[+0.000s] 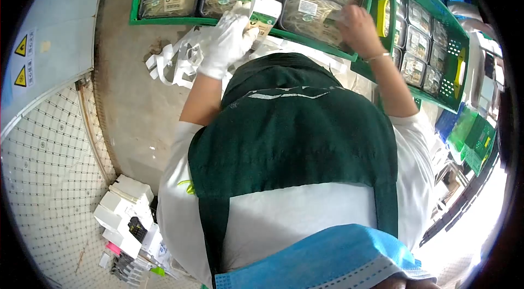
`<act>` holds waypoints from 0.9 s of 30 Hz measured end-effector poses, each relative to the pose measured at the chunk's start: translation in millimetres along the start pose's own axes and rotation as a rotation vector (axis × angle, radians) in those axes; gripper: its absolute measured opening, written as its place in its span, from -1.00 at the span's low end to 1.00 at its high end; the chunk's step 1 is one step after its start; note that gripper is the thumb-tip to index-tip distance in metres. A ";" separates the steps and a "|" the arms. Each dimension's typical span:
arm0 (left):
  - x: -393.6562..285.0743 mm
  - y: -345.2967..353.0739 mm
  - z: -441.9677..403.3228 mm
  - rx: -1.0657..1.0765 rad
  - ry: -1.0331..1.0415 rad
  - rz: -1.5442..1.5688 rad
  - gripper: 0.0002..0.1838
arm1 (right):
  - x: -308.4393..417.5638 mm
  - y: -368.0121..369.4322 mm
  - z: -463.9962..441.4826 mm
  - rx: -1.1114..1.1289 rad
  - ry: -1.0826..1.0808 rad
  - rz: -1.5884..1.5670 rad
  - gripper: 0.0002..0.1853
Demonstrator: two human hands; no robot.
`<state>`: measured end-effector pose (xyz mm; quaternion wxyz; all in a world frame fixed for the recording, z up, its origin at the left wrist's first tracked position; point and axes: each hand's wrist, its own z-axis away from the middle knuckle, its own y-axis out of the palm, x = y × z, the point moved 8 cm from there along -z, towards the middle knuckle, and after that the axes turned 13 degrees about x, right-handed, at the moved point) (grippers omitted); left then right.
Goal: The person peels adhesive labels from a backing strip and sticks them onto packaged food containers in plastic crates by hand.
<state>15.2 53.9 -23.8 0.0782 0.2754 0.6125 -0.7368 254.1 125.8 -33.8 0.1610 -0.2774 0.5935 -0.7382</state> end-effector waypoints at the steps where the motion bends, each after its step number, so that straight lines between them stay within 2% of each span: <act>1: 5.0 19.8 -7.3 0.022 0.022 -0.145 -0.71 | -3.9 21.0 1.2 -0.001 0.044 0.085 -0.61; 3: 2.2 20.5 -13.6 0.095 -0.017 -0.160 -0.70 | -5.0 33.0 2.3 -0.004 0.078 0.161 -0.55; 4: 1.8 23.8 -15.3 0.169 -0.045 -0.173 -0.69 | -0.9 21.9 7.0 -0.064 0.099 0.189 -0.50; 6: -13.0 15.2 -12.6 0.134 -0.015 -0.174 -0.71 | 3.3 -8.9 18.2 -0.225 0.122 0.297 -0.30; 8: -38.4 4.0 -5.5 0.250 -0.062 0.346 -0.74 | 7.3 -26.8 24.5 -0.300 0.022 0.061 -0.32; 9: -60.8 0.3 -4.3 0.202 0.019 0.422 -0.77 | 15.7 -26.6 21.9 -0.176 -0.145 -0.275 -0.34; 10: -72.4 8.9 -2.7 0.221 0.043 0.415 -0.77 | 22.8 -14.8 21.3 -0.040 -0.222 -0.830 -0.41; 12: -91.4 17.4 -3.2 0.356 0.031 0.387 -0.76 | 54.1 -15.5 23.5 0.316 -0.277 -0.902 -0.59; 14: -90.1 36.2 -6.8 0.423 -0.026 0.409 -0.80 | 61.9 -29.2 25.7 0.193 -0.314 -0.806 -0.73; 15: -96.0 31.1 -14.4 0.166 0.041 0.726 -0.82 | 65.3 -35.1 26.4 0.176 -0.335 -0.781 -0.79; 17: -96.1 24.1 -14.8 0.087 -0.065 1.106 -0.84 | 65.7 -34.6 29.6 0.095 -0.284 -0.816 -0.79; 18: -93.5 31.1 -16.8 0.023 -0.090 1.169 -0.83 | 59.7 -37.1 30.3 0.009 -0.228 -0.846 -0.78; 19: -87.7 33.2 -15.7 -0.009 -0.131 0.989 -0.84 | 50.8 -34.6 29.5 0.017 -0.120 -0.733 -0.81; 20: -85.0 30.0 -16.0 -0.040 -0.170 0.809 -0.85 | 44.1 -48.6 25.6 -0.070 -0.167 -0.697 -0.86; 21: -84.1 27.0 -14.9 -0.043 -0.170 0.809 -0.85 | 27.4 -59.2 18.4 -0.245 -0.240 -0.570 -0.90; 23: -83.9 25.6 -9.4 0.064 -0.257 0.848 -0.86 | -30.5 -75.8 -11.7 -0.275 -0.048 -0.419 -0.88; 24: -77.6 38.5 -4.7 -0.054 -0.219 1.246 -0.87 | -56.6 -81.3 -30.5 -0.277 -0.018 -0.346 -0.80; 25: -66.6 44.7 1.4 -0.035 -0.249 1.225 -0.87 | -57.0 -94.4 -38.8 -0.444 -0.197 -0.146 -0.71; 26: -53.8 45.4 8.5 -0.014 -0.277 1.202 -0.88 | -85.5 -56.7 -66.8 -0.237 -0.151 -0.268 -0.64; 27: -48.3 48.3 13.5 0.037 -0.303 1.246 -0.91 | -89.0 -33.1 -78.9 -0.238 -0.119 -0.032 -0.63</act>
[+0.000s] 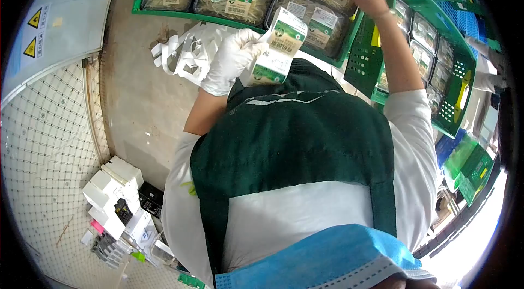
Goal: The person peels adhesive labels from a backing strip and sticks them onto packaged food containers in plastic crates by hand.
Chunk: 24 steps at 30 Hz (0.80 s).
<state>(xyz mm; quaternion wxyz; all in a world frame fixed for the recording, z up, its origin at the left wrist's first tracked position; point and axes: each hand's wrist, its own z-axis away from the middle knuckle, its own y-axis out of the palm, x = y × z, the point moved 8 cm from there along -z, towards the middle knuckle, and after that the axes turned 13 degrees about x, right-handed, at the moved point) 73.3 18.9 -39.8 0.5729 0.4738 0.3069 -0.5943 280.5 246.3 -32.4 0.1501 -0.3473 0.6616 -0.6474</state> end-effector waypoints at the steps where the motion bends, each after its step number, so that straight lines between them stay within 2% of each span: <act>1: 1.6 -4.1 3.1 -0.002 -0.002 0.001 -0.91 | 2.2 19.3 0.3 0.015 0.005 0.237 -0.62; 2: 0.9 4.1 4.6 0.136 0.022 -0.015 -0.91 | -2.7 38.4 1.9 0.132 0.136 0.364 -0.60; 3: -0.1 14.1 8.0 0.272 0.049 -0.029 -0.90 | -12.9 49.9 4.1 0.197 0.292 0.343 -0.50; 4: 0.0 19.9 13.1 0.268 -0.016 -0.049 -0.80 | -2.0 42.8 6.1 0.184 0.321 0.387 -0.44; 5: -0.5 30.0 16.2 0.369 -0.056 0.027 -0.70 | 9.6 33.2 12.5 0.172 0.353 0.428 -0.38; 7: -24.3 48.0 27.6 0.410 -0.089 0.090 -0.63 | 20.2 22.3 17.6 0.122 0.303 0.419 -0.31; 9: -16.9 40.4 28.0 0.404 -0.059 0.029 -0.65 | 14.1 40.4 21.5 0.425 0.355 0.586 -0.29; 11: -18.8 39.5 27.9 0.416 -0.098 -0.197 -0.64 | 17.6 28.8 21.1 0.551 0.408 0.665 -0.27; 13: -16.8 20.7 30.5 0.275 -0.041 0.042 -0.69 | 19.0 19.1 31.2 0.276 0.276 0.582 -0.24; 15: 0.8 -3.8 27.6 0.183 0.036 0.056 -0.73 | 55.5 18.4 51.5 0.414 0.284 0.396 -0.24; 16: -4.2 -4.0 27.1 0.172 0.025 0.228 -0.76 | 73.6 26.1 66.3 0.387 0.184 0.371 -0.23; 17: -0.8 -7.7 24.1 0.198 -0.025 0.217 -0.76 | 88.4 41.2 81.9 0.362 0.085 0.343 -0.23; 19: -6.3 -11.8 18.0 0.187 0.047 0.102 -0.71 | 88.3 41.7 87.5 0.321 0.066 0.318 -0.21; 21: -12.0 -6.8 7.6 0.190 0.046 -0.013 -0.68 | 92.6 22.6 82.4 0.402 0.070 0.355 -0.18; 22: -19.5 -0.4 1.3 0.195 0.048 -0.130 -0.64 | 103.7 12.5 76.4 0.444 0.048 0.166 -0.26; 23: -35.2 12.9 -0.3 0.213 0.101 -0.095 -0.61 | 107.1 14.7 71.2 0.508 0.063 -0.438 -0.38; 24: -39.2 17.4 -4.5 0.190 0.171 -0.203 -0.62 | 119.9 14.8 68.7 0.501 0.029 -0.849 -0.42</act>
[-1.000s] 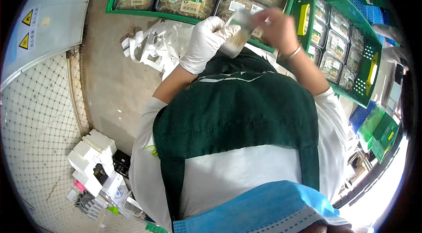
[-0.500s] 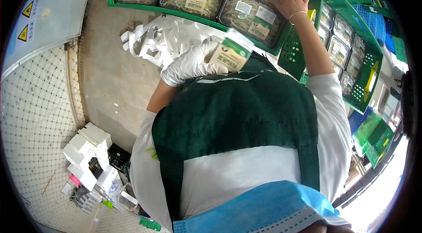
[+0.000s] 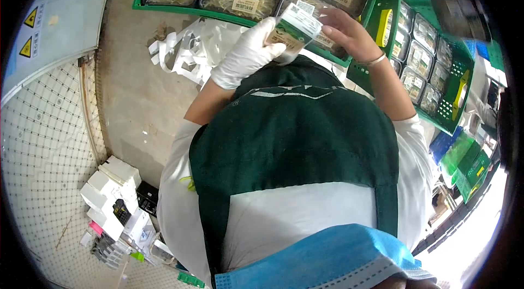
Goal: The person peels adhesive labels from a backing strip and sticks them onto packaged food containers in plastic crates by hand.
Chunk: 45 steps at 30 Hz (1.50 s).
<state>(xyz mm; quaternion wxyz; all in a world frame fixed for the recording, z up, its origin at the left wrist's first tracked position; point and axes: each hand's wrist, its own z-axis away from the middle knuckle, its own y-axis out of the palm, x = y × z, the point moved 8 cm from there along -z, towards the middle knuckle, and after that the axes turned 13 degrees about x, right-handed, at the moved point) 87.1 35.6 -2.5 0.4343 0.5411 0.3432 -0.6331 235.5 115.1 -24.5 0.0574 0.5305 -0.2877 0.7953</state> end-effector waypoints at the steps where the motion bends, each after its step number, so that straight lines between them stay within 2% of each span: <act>1: -4.0 0.3 -4.1 -0.019 0.060 -0.115 -0.64 | 12.7 7.5 -3.0 0.033 -0.129 -0.382 -0.46; 2: -4.1 -1.3 -5.6 -0.016 0.066 -0.116 -0.64 | 33.8 5.5 -2.1 0.054 -0.119 -0.231 -0.51; 5: 1.1 -13.6 -4.6 -0.038 -0.006 -0.042 -0.70 | 46.4 3.8 -6.3 0.048 -0.177 -0.644 -0.55; 6: 2.7 -14.7 -3.9 -0.026 -0.089 -0.157 -0.72 | 46.5 6.6 -8.7 0.053 -0.178 -0.649 -0.55; 7: 5.6 -15.6 -3.1 -0.011 -0.170 -0.271 -0.73 | 49.1 5.9 -10.0 0.018 -0.164 -0.379 -0.55; 8: 5.7 -10.7 -4.7 0.003 -0.119 -0.199 -0.74 | 52.6 4.9 -10.9 -0.021 -0.148 -0.105 -0.55; 9: 12.9 -8.2 -7.7 0.035 -0.113 -0.268 -0.74 | 50.9 7.8 -12.6 -0.052 -0.060 -0.036 -0.63; 11: -5.8 -8.0 -10.5 -0.120 0.042 -0.083 -0.76 | 51.5 9.3 -15.4 -0.042 -0.109 -0.014 -0.72; 12: -5.6 -7.2 -15.6 -0.120 0.043 -0.083 -0.76 | 53.3 8.2 -15.2 -0.069 -0.128 -0.053 -0.79; 13: -7.1 -8.1 -21.1 -0.120 0.085 -0.055 -0.78 | 52.5 7.8 -16.2 -0.082 -0.124 -0.052 -0.81; 15: -10.2 -8.9 -26.6 -0.119 0.133 -0.029 -0.80 | 61.7 -1.5 -11.8 -0.246 -0.182 0.059 -0.82; 17: -13.5 -20.8 -24.8 -0.341 0.042 -0.122 -0.75 | 57.9 -12.9 -10.6 -0.311 -0.102 0.122 -0.83; 18: -13.6 -19.7 -23.2 -0.349 -0.041 -0.126 -0.65 | 59.5 -21.7 -8.9 -0.364 -0.201 0.220 -0.83; 19: -10.2 -13.4 -26.1 -0.210 -0.146 -0.145 -0.71 | 61.0 -31.5 -6.8 -0.412 -0.301 0.318 -0.83; 20: -4.2 -11.1 -30.2 -0.155 -0.155 -0.135 -0.75 | 48.9 -59.8 -7.7 -0.493 -0.121 0.387 -0.84; 21: 6.9 -7.9 -32.2 -0.103 -0.168 -0.123 -0.78 | 39.8 -97.2 -12.7 -0.571 -0.077 0.491 -0.85; 22: 19.7 -5.5 -31.5 -0.065 -0.168 0.040 -0.78 | 28.6 -135.6 -22.1 -0.595 0.015 0.768 -0.77; 23: 25.0 -6.9 -29.8 -0.072 -0.170 0.043 -0.78 | 10.9 -171.0 -32.6 -0.661 -0.018 0.824 -0.71; 24: 29.7 -7.5 -28.0 -0.078 -0.158 0.146 -0.78 | -5.1 -190.8 -46.1 -0.610 -0.177 0.859 -0.61; 25: 30.6 -9.7 -26.5 -0.085 -0.141 0.248 -0.79 | -40.7 -208.0 -67.0 -0.587 -0.074 0.960 -0.59; 27: 19.6 -19.0 -16.7 -0.073 -0.154 0.249 -0.80 | -102.1 -206.4 -93.5 -0.558 0.310 1.218 -0.53; 28: 20.0 -25.8 -11.6 -0.073 -0.143 0.159 -0.78 | -109.3 -201.2 -93.6 -0.563 0.419 1.250 -0.50; 29: 18.5 -31.6 -5.4 -0.070 -0.137 0.068 -0.76 | -111.5 -198.3 -90.4 -0.595 0.464 1.270 -0.47; 31: 33.1 -34.0 14.3 -0.079 -0.350 0.285 -0.75 | -105.3 -196.3 -83.5 -0.661 0.464 1.329 -0.42; 32: 30.7 -35.3 17.4 -0.110 -0.259 0.433 -0.77 | -99.5 -195.9 -81.3 -0.661 0.445 1.376 -0.39; 34: 22.6 -39.0 17.7 -0.207 -0.108 0.608 -0.81 | -95.4 -192.5 -80.0 -0.567 0.399 1.373 -0.37; 35: 24.5 -41.2 20.1 -0.215 -0.104 0.611 -0.81 | -115.5 -190.6 -85.6 -0.284 0.662 1.495 -0.32; 37: 39.5 -48.8 27.0 -0.243 -0.194 0.484 -0.79 | -123.0 -196.7 -86.9 -0.157 0.792 1.383 -0.21; 40: 33.4 -60.8 31.3 -0.260 -0.138 0.387 -0.81 | -114.0 -205.1 -82.2 -0.049 0.943 1.289 -0.21; 41: 22.9 -64.8 30.5 -0.284 -0.091 0.354 -0.82 | -90.1 -195.5 -85.4 -0.075 0.783 1.428 -0.28; 43: 25.6 -69.6 23.2 -0.197 -0.036 0.199 -0.63 | -46.3 -156.5 -95.5 -0.123 0.422 0.888 -0.45; 45: 1.7 -67.9 14.2 -0.217 0.160 0.231 -0.56 | 51.2 -62.0 -90.5 -0.093 -0.168 0.546 -0.59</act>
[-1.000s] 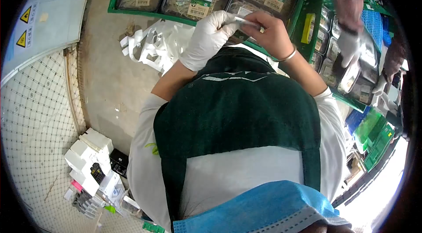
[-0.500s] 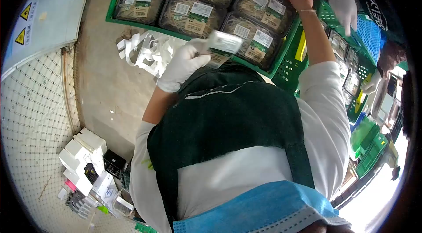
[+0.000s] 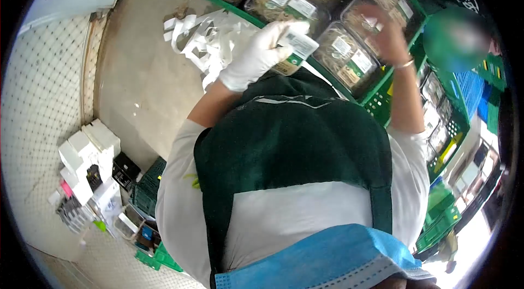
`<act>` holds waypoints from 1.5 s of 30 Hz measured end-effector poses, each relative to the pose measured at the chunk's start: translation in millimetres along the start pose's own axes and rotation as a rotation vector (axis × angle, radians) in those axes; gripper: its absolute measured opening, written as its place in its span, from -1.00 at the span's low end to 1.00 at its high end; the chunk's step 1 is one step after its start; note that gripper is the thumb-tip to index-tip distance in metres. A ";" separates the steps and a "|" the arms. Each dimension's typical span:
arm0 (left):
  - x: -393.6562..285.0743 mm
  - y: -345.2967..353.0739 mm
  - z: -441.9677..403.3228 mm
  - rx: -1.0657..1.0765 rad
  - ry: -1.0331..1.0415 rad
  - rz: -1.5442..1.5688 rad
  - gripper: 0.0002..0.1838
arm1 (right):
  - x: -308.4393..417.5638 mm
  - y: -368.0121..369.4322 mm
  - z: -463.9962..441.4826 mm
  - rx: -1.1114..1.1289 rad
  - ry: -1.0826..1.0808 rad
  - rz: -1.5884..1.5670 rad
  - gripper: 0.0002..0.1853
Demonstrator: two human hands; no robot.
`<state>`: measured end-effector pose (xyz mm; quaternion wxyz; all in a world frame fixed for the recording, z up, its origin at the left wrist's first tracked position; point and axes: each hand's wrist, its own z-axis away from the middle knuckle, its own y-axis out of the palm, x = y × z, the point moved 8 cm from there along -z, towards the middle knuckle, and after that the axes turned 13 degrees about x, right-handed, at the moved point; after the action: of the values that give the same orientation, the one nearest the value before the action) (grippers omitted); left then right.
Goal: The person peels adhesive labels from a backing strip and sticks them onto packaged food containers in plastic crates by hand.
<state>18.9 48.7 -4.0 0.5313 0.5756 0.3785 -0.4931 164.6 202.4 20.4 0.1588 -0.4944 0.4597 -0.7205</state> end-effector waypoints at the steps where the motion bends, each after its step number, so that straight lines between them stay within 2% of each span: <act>1: -6.3 0.3 2.3 0.001 0.007 0.013 -0.54 | 42.4 25.1 -2.5 0.104 -0.112 -0.160 -0.61; 2: -10.9 0.3 5.8 0.005 0.015 0.026 -0.52 | 77.0 46.6 -4.1 0.209 -0.221 -0.318 -0.63; 3: -6.5 -7.1 10.7 -0.051 -0.019 0.065 -0.64 | 96.6 54.7 -8.9 0.202 -0.214 -0.298 -0.65; 4: -8.8 -11.6 15.6 -0.059 -0.018 0.063 -0.64 | 109.9 60.4 -12.9 0.194 -0.205 -0.279 -0.67; 7: -13.6 -37.5 32.5 -0.195 -0.088 -0.335 -0.85 | 123.6 76.1 -25.5 0.216 -0.130 -0.346 -0.74; 11: -17.3 -63.7 49.7 -0.178 -0.226 -0.475 -0.81 | 139.3 91.2 -40.7 0.191 -0.091 -0.460 -0.83; 12: -32.9 -64.1 52.1 -0.158 -0.038 -0.333 -0.49 | 143.7 94.2 -47.9 0.199 -0.090 -0.458 -0.83; 14: -47.5 -70.2 51.7 -0.104 0.102 -0.216 -0.28 | 157.8 103.5 -61.7 0.268 -0.136 -0.479 -0.83; 16: -56.4 -75.9 57.4 -0.028 0.024 -0.313 -0.23 | 167.8 112.2 -78.0 0.295 -0.135 -0.455 -0.85; 17: -47.2 -88.1 63.7 -0.076 -0.030 -0.265 -0.31 | 172.5 113.9 -86.4 0.299 -0.154 -0.412 -0.86; 18: -40.5 -96.9 70.3 -0.078 -0.029 -0.260 -0.31 | 176.4 115.0 -95.2 0.301 -0.172 -0.370 -0.87; 20: -10.3 -126.9 90.7 -0.209 -0.149 -0.062 -0.52 | 158.9 90.5 -124.9 0.064 -0.075 -0.181 -0.87; 22: 11.3 -165.6 121.9 -0.255 -0.183 -0.006 -0.69 | 112.4 79.4 -167.8 0.034 0.069 -0.195 -0.76; 23: 9.9 -182.9 137.8 -0.308 -0.202 0.068 -0.76 | 110.9 81.7 -187.1 0.041 -0.067 -0.066 -0.68; 24: 8.9 -196.2 151.2 -0.360 -0.221 0.141 -0.82 | 95.9 105.5 -205.2 0.136 -0.011 -0.103 -0.54; 25: 4.4 -206.8 159.0 -0.417 -0.181 0.108 -0.84 | 89.5 125.1 -221.3 0.088 -0.005 -0.020 -0.52; 26: 7.6 -215.6 164.4 -0.418 -0.182 0.111 -0.84 | 85.8 146.2 -236.0 0.042 0.000 0.063 -0.49; 28: 21.4 -228.1 174.6 -0.392 -0.249 0.147 -0.83 | 63.3 187.0 -260.9 0.055 0.232 0.135 -0.50; 29: 27.8 -231.4 179.8 -0.415 -0.361 0.130 -0.77 | 63.1 202.3 -268.4 0.010 0.244 0.292 -0.54; 30: 26.9 -231.5 179.7 -0.419 -0.366 0.132 -0.77 | 54.6 212.6 -270.7 0.015 0.243 0.289 -0.54; 33: 21.5 -228.3 171.0 -0.468 -0.220 0.306 -0.67 | 66.7 197.6 -262.9 -0.139 0.244 0.578 -0.44; 34: 14.4 -224.6 163.1 -0.468 -0.227 0.309 -0.67 | 71.2 186.3 -258.0 -0.238 0.197 0.646 -0.40; 36: -8.7 -213.7 136.6 -0.418 -0.144 0.395 -0.64 | 68.5 172.9 -247.8 -0.276 0.208 0.643 -0.47; 38: -6.0 -214.2 120.1 -0.372 -0.141 0.302 -0.70 | 102.7 169.6 -236.9 0.161 0.157 -0.157 -0.58; 40: -1.5 -215.9 111.4 -0.404 -0.218 0.161 -0.79 | 160.1 171.5 -206.3 0.481 0.064 -0.600 -0.64; 41: -4.9 -217.1 104.3 -0.440 -0.155 0.115 -0.88 | 182.7 164.2 -196.2 0.521 -0.033 -0.562 -0.68; 42: -9.9 -215.6 98.1 -0.438 -0.152 0.112 -0.88 | 198.7 159.6 -189.9 0.560 -0.130 -0.523 -0.71; 43: -12.6 -214.1 93.9 -0.449 -0.239 0.091 -0.87 | 200.9 157.3 -188.8 0.557 -0.130 -0.522 -0.71; 45: -9.0 -216.2 91.2 -0.457 -0.357 -0.004 -0.79 | 189.5 156.9 -188.0 0.550 0.018 -0.492 -0.73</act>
<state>-205.7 -8.2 -42.2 0.7044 0.3443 0.3816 -0.4896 -119.5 85.3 -17.5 0.1035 -0.5226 0.1175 -0.8381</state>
